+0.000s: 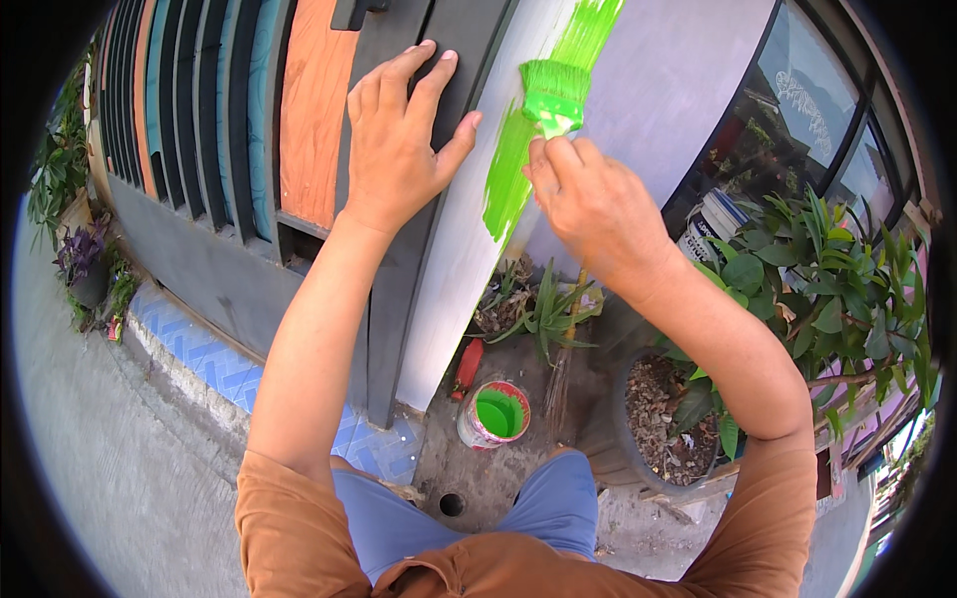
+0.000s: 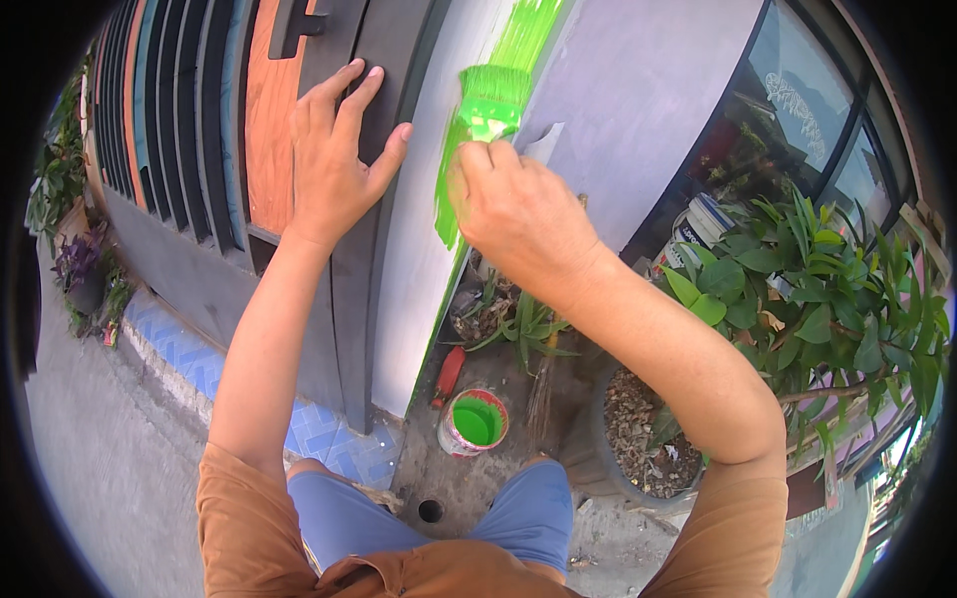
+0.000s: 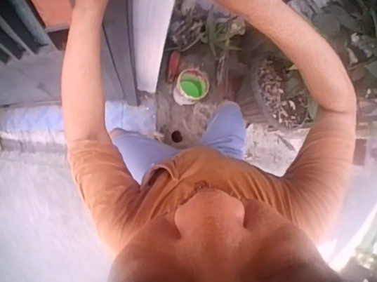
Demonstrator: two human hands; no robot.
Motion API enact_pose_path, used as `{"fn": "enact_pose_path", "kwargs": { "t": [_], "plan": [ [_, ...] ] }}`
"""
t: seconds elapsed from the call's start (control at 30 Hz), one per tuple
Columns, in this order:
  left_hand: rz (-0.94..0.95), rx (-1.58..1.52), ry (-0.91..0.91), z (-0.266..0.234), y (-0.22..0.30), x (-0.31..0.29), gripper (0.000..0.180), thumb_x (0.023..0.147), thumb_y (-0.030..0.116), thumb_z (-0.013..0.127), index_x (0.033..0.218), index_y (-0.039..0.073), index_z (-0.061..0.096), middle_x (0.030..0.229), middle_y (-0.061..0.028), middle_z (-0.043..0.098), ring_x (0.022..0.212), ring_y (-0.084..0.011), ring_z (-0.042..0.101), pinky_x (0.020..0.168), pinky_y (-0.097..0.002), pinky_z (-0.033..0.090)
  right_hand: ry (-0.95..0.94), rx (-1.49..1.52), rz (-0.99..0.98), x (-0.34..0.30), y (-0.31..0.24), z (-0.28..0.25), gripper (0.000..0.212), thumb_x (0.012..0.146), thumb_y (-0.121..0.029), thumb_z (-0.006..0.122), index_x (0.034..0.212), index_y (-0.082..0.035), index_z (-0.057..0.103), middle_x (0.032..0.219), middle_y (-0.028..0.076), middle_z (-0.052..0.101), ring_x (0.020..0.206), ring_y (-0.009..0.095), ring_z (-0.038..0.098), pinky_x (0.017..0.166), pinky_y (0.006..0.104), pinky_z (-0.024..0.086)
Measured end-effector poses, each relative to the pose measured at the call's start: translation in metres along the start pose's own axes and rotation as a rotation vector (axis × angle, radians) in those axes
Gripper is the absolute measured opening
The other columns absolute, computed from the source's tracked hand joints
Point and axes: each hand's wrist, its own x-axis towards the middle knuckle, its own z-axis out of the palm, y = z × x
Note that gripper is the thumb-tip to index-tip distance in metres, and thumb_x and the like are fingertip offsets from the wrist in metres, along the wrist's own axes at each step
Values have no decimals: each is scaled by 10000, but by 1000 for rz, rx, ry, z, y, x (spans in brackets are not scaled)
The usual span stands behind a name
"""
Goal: The person paints a white wall and the edge of a dark gate using a paintbrush and green paint from a small bucket.
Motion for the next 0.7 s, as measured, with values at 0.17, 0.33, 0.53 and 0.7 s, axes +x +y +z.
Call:
{"fn": "enact_pose_path", "kwargs": {
  "t": [0.17,0.33,0.53,0.7],
  "plan": [
    [-4,-26,-15,0,-1,4,617,846,240,796,1401,86,577,1427,-114,532,1231,-317,505,1040,-446,401,-108,222,-30,-29,-59,0,205,808,-127,651,964,5,646,887,59,525,820,160,606,616,257,561],
    [-11,-35,-11,-2,2,4,602,830,259,790,1367,83,585,1411,-117,537,1268,-312,495,1042,-458,369,-54,506,148,-19,-44,-24,164,930,-150,641,994,1,651,898,96,576,804,228,654,653,330,577],
    [-33,-56,-57,-6,1,5,649,813,209,804,1401,70,569,1435,-130,528,1275,-318,501,1061,-456,372,33,831,502,23,50,-20,260,987,-230,663,974,29,684,857,167,696,739,323,685,669,424,533],
    [-23,-67,-25,-5,-1,6,659,802,201,803,1403,70,565,1433,-131,524,1276,-316,500,1062,-463,370,190,692,516,65,134,-42,286,989,-251,674,979,33,705,713,151,686,615,266,628,642,362,502]
  ]
}}
